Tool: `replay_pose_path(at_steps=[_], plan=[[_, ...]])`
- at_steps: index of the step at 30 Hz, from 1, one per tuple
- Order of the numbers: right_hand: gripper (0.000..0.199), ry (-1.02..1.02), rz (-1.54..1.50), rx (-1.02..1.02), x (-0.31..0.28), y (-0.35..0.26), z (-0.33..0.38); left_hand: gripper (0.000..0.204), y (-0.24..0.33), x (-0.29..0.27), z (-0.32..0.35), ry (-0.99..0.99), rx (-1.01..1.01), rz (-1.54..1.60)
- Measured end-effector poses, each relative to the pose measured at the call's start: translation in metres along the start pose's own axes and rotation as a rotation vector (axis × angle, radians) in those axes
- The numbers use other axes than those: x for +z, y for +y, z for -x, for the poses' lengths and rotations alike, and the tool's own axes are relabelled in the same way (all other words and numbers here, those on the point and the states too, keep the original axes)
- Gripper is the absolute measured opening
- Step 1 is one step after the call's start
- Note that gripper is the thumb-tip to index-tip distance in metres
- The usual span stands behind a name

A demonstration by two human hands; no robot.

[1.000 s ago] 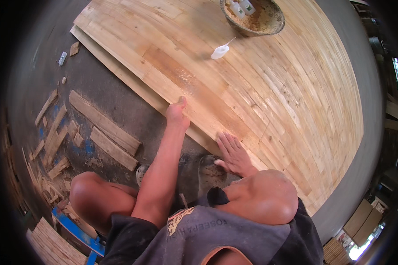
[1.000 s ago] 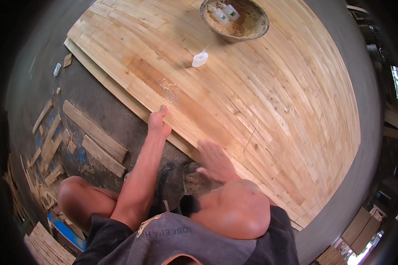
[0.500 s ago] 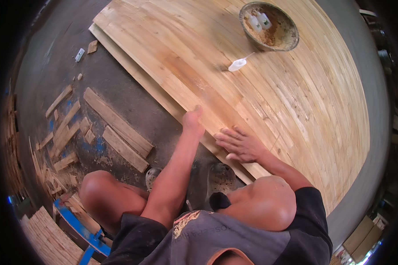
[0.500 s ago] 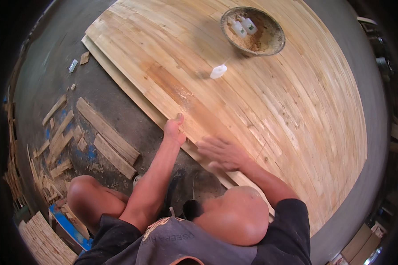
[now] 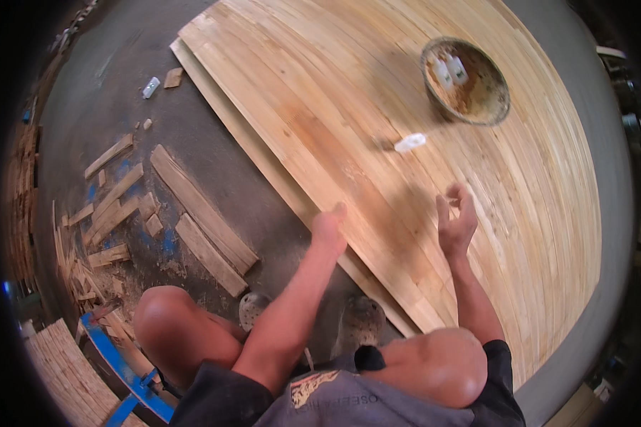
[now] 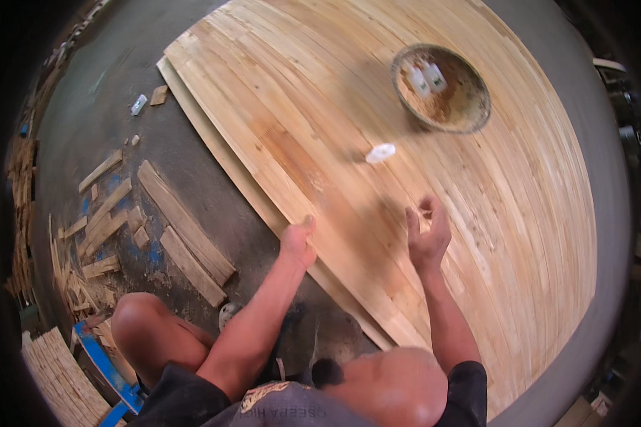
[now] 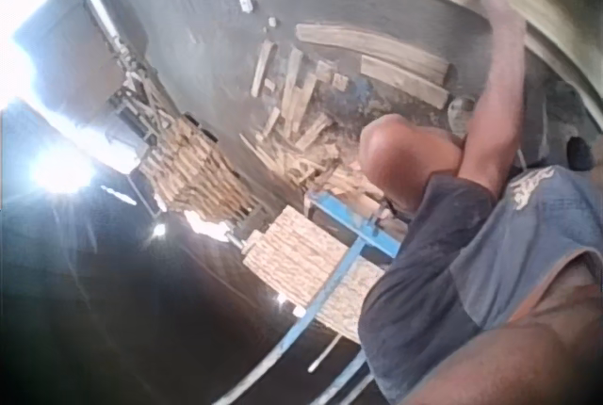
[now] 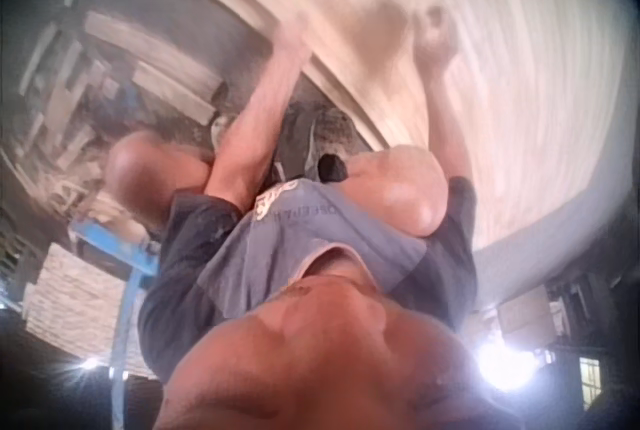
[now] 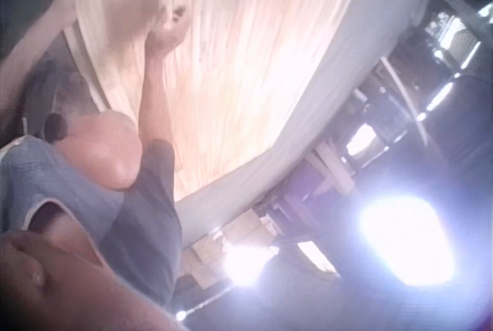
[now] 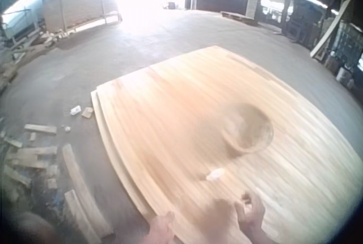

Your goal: The person arranges thin wooden strips on a large plywood panel, applies glue from a bottle into gaps, and presses the strips together to form a continuous surface. The person works on the floor in a workshop, handling wood pieces and a glue bottle.

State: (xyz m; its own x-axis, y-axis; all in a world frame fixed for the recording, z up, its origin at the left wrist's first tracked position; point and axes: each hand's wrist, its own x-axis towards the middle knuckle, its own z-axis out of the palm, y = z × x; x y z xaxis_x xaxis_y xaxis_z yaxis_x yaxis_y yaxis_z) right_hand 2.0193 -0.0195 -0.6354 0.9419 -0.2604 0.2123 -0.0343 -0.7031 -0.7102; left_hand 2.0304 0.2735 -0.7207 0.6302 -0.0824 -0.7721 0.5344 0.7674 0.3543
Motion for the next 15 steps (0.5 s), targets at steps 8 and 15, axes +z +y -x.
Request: replay_pose_path(at_steps=[8, 15], plan=[[0.057, -0.189, -0.422, 0.19, 0.11, -0.027, -0.099, 0.035, 0.004, 0.004, 0.01, 0.047, -0.032, -0.04], [0.032, -0.503, 0.116, 0.056, 0.002, -0.091, -0.02, 0.021, 0.005, 0.003, 0.006, 0.035, -0.054, -0.016]])
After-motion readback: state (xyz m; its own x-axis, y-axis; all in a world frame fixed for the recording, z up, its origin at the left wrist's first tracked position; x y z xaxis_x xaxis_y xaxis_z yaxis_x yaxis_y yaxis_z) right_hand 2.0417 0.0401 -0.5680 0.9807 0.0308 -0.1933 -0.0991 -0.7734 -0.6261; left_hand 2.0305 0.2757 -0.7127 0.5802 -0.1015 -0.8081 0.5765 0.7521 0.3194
